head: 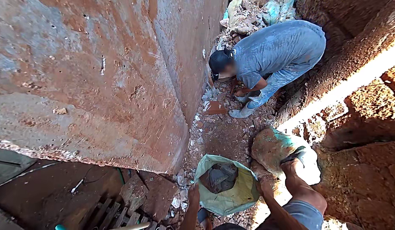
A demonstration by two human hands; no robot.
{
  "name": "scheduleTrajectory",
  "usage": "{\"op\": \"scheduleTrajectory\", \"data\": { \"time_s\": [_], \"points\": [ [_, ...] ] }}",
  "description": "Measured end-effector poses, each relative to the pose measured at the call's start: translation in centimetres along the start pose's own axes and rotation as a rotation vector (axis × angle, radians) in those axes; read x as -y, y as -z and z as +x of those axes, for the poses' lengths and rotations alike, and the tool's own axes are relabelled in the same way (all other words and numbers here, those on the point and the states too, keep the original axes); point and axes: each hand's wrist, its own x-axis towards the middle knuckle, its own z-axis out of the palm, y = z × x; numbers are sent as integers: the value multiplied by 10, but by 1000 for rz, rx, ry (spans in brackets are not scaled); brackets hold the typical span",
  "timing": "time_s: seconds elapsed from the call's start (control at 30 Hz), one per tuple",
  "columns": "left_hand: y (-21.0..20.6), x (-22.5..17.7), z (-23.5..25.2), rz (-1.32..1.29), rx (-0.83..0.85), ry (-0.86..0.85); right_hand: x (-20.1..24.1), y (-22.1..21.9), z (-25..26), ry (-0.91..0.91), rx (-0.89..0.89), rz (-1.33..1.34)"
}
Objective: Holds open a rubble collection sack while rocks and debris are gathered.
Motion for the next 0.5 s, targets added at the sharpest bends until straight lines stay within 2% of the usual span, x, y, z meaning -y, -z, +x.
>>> {"op": "scheduleTrajectory", "data": {
  "time_s": [0.5],
  "points": [
    [2, 1, -5, 26, 7, 7, -10, -6, -1, 21, 11, 11]
  ]
}}
